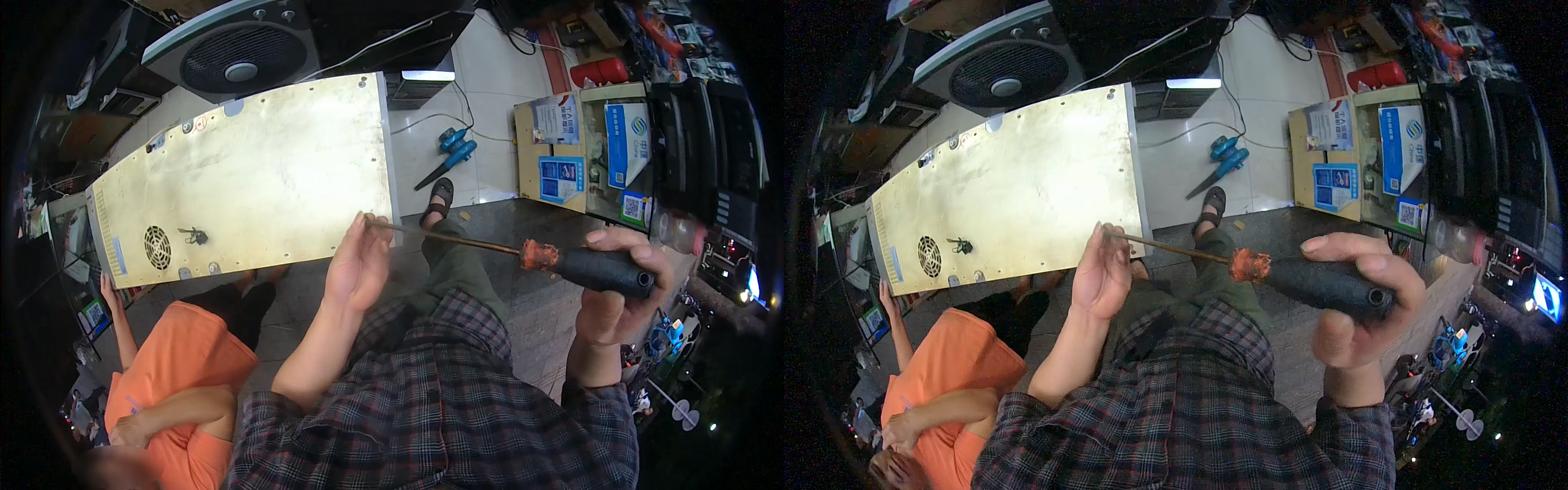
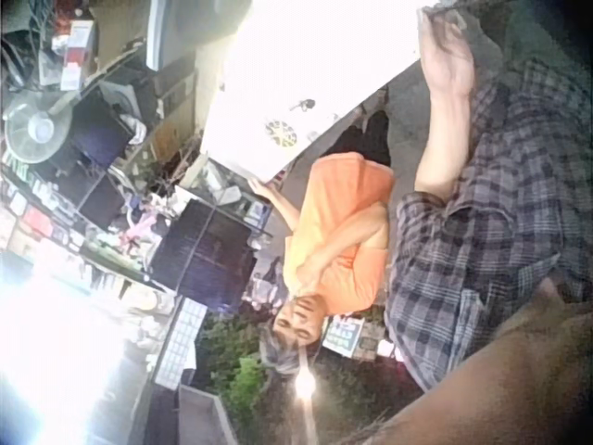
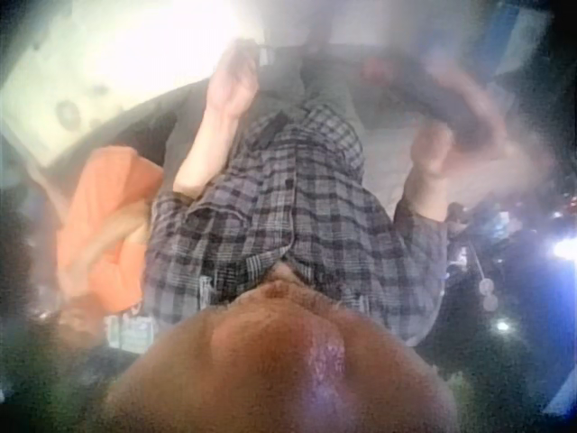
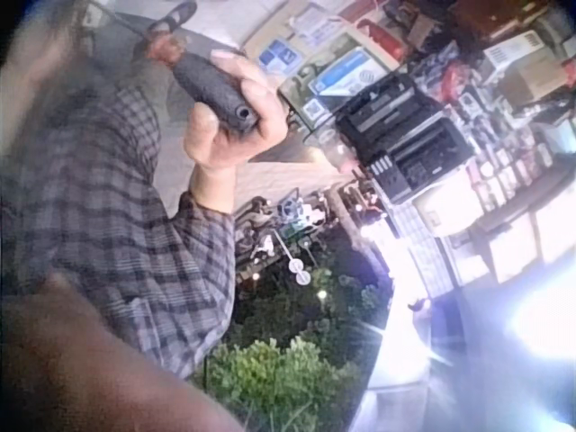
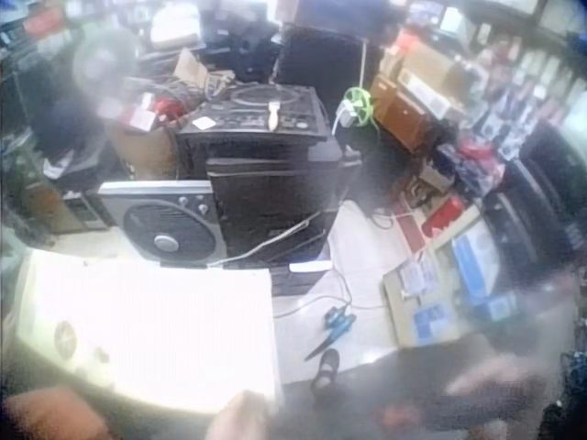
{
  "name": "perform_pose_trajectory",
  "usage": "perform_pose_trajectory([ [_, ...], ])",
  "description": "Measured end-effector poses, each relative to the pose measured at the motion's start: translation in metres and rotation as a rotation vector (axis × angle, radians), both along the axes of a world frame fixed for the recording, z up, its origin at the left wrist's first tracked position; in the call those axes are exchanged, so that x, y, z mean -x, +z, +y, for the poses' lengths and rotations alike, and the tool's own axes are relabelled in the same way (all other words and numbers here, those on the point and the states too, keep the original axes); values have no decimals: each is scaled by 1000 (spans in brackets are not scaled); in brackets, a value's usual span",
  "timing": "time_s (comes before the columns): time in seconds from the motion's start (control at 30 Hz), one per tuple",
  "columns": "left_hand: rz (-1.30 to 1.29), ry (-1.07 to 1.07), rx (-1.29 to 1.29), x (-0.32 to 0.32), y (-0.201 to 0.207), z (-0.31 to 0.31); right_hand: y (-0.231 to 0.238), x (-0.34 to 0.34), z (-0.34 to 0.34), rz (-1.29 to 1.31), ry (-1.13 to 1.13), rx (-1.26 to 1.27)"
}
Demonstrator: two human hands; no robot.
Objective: The person uses a screwdriver to remove multiple screws from the back panel of a large electronic device, likely a television. A second person assists by holding the device steady. The person places the removed screws into a small plastic container.
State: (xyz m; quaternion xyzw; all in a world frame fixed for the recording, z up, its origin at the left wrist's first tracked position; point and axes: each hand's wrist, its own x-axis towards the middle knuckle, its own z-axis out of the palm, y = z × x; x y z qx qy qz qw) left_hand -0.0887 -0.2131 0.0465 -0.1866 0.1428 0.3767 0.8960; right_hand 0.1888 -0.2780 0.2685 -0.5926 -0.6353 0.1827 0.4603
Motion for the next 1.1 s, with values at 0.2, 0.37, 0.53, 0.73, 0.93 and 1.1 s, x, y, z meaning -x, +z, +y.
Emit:
perform_pose_trajectory([
  [0.2,217,2,25,-51,16,70,-9,-12,48,-180,128,-63],
  [0.37,244,96,-166,-92,36,126,-37,-21,110,-208,273,-141],
  [0.53,151,144,-173,-113,15,152,-49,-16,145,-191,289,-114],
  [0.73,152,170,-149,-116,9,155,-51,-12,156,-246,315,-134],
  [0.93,137,183,-127,-116,7,159,-50,-13,164,-278,328,-152],
  [1.1,104,222,-143,-120,1,163,-35,-11,183,-315,351,-125],
])
